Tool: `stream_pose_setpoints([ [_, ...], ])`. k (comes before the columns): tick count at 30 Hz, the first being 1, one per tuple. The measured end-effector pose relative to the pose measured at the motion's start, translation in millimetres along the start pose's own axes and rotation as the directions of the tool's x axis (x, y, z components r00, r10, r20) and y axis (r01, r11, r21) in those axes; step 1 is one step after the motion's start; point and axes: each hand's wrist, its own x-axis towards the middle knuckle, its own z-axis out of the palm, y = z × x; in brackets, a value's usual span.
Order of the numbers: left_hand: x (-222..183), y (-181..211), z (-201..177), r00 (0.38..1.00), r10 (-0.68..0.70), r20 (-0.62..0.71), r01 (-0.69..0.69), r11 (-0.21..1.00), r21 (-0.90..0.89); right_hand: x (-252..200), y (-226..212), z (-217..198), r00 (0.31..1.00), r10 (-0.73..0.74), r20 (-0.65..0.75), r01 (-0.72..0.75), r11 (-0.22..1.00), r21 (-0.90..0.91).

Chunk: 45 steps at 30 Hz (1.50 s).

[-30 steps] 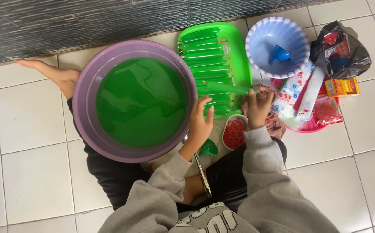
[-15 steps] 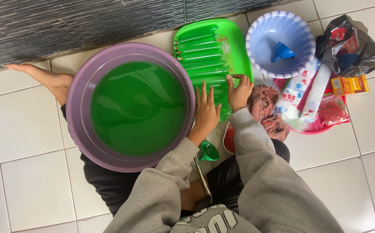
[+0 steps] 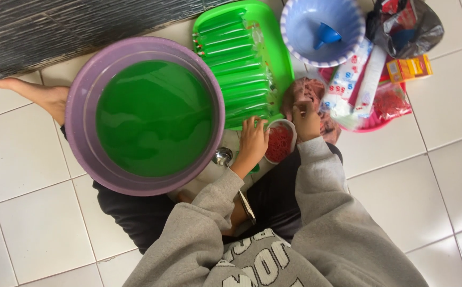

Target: The person fills small plastic sleeves with a green liquid using a ladle and funnel, then seals each sleeve by tying it with a small rubber band.

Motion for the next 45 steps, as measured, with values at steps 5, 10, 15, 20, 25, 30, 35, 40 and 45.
stream_pose_setpoints([
  [5, -15, -8, 47, 0.999, 0.043, 0.022, -0.044, 0.998, 0.045, -34, 42, 11, 0.976, 0.050, 0.212, 0.000, 0.974, -0.228],
  [10, -23, 1, 50, 0.998, 0.014, 0.068, -0.024, 0.988, 0.154, -57, 4, 0, 0.925, 0.095, 0.367, 0.084, 0.893, -0.442],
  [15, -4, 22, 50, 0.995, 0.071, 0.076, -0.060, 0.989, -0.138, -7, 93, 35, 0.997, 0.078, -0.017, -0.079, 0.942, -0.325],
  [20, 25, 42, 101, 0.988, 0.119, 0.098, -0.098, 0.975, -0.199, 10, 123, 8, 0.961, 0.020, -0.277, -0.120, 0.928, -0.352],
  [25, 51, 79, 114, 0.975, 0.144, 0.171, -0.072, 0.927, -0.368, 32, 145, -23, 0.921, -0.093, -0.379, -0.026, 0.955, -0.297],
  [30, 75, 89, 133, 0.922, 0.100, 0.375, 0.097, 0.876, -0.473, 52, 125, -55, 0.992, -0.008, -0.127, -0.021, 0.974, -0.226],
  [35, 80, 71, 159, 0.891, 0.001, 0.454, 0.229, 0.862, -0.451, 49, 109, -78, 0.974, 0.219, 0.057, -0.163, 0.854, -0.494],
  [40, 73, 65, 166, 0.870, -0.052, 0.490, 0.289, 0.860, -0.421, 36, 80, -107, 0.896, 0.335, 0.293, -0.175, 0.871, -0.460],
  [45, 66, 63, 177, 0.861, 0.014, 0.508, 0.232, 0.879, -0.417, 22, 95, -113, 0.962, 0.134, 0.238, -0.106, 0.986, -0.128],
])
